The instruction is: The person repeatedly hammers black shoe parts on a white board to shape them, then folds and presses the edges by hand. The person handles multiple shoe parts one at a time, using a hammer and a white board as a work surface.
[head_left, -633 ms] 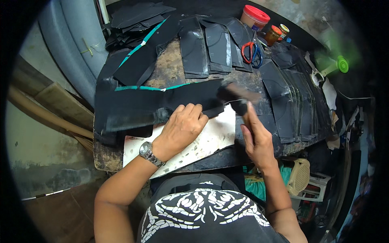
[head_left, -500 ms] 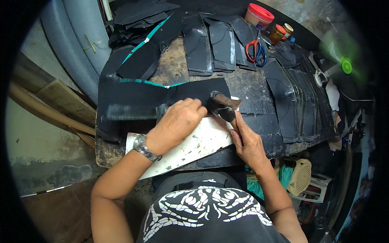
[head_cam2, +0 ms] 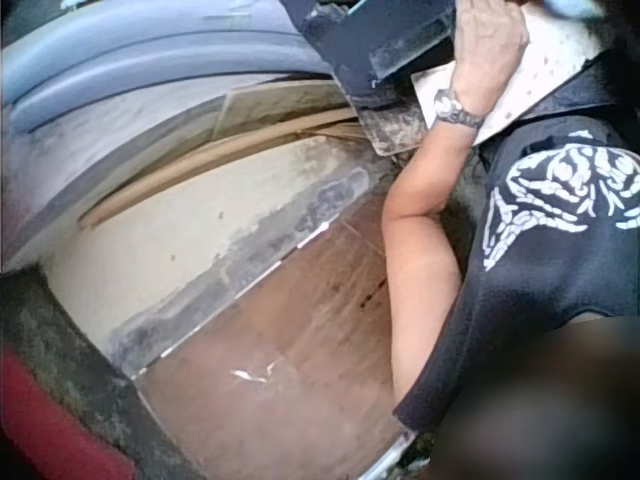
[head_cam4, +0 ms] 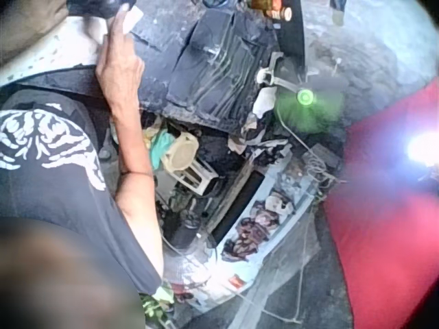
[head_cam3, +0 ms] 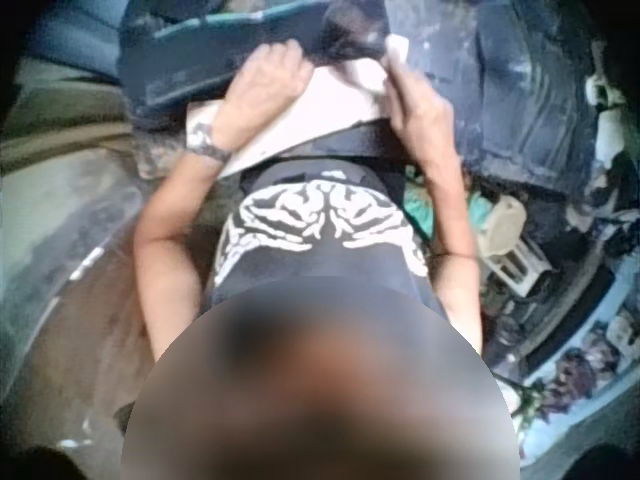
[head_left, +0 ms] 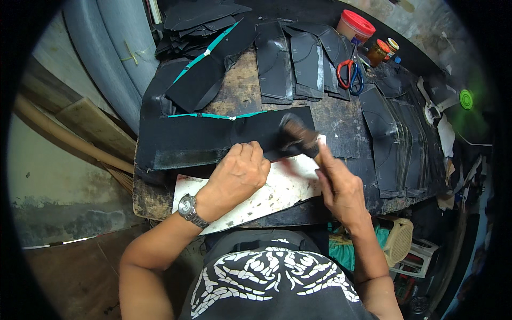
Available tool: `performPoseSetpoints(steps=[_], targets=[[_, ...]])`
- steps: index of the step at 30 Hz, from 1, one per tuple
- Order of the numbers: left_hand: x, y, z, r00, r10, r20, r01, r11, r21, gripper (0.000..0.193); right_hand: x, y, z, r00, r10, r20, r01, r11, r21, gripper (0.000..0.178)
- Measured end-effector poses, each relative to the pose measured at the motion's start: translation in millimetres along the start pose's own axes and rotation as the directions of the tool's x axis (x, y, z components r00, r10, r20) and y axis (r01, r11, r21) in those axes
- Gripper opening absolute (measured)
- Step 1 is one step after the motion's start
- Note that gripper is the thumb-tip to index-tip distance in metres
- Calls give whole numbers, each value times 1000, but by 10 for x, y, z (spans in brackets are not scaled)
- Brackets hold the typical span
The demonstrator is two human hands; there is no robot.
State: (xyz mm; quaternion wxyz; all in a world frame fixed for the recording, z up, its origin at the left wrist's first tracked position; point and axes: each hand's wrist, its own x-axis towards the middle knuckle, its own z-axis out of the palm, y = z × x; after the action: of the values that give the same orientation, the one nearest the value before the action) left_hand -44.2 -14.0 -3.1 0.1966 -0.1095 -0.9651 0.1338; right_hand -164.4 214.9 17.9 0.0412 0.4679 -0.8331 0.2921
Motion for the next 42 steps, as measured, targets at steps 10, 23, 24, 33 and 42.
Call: performPoseSetpoints(steps=[10, 23, 24, 33, 42], targets=[[-187, -426, -354, 965, -59, 255, 151, 922, -356, 5, -14, -137, 21, 978, 26, 209, -15, 998, -56, 73], [-396, -225, -168, 995, -55, 80, 71, 976, -207, 12, 184, -327, -56, 993, -68, 97, 66, 998, 22, 69], [-358, -215, -157, 996, -69, 47, 78, 971, -224, 12, 188, -324, -95, 995, -94, 39, 91, 994, 64, 69], [405, 187, 69, 984, -175, -37, 149, 915, -375, 11, -66, -69, -132, 981, 184, 67, -182, 982, -42, 67], [173, 339, -17, 997, -78, 15, 80, 980, -184, 18, -64, 203, -188, 998, 49, -46, -46, 997, 62, 64]])
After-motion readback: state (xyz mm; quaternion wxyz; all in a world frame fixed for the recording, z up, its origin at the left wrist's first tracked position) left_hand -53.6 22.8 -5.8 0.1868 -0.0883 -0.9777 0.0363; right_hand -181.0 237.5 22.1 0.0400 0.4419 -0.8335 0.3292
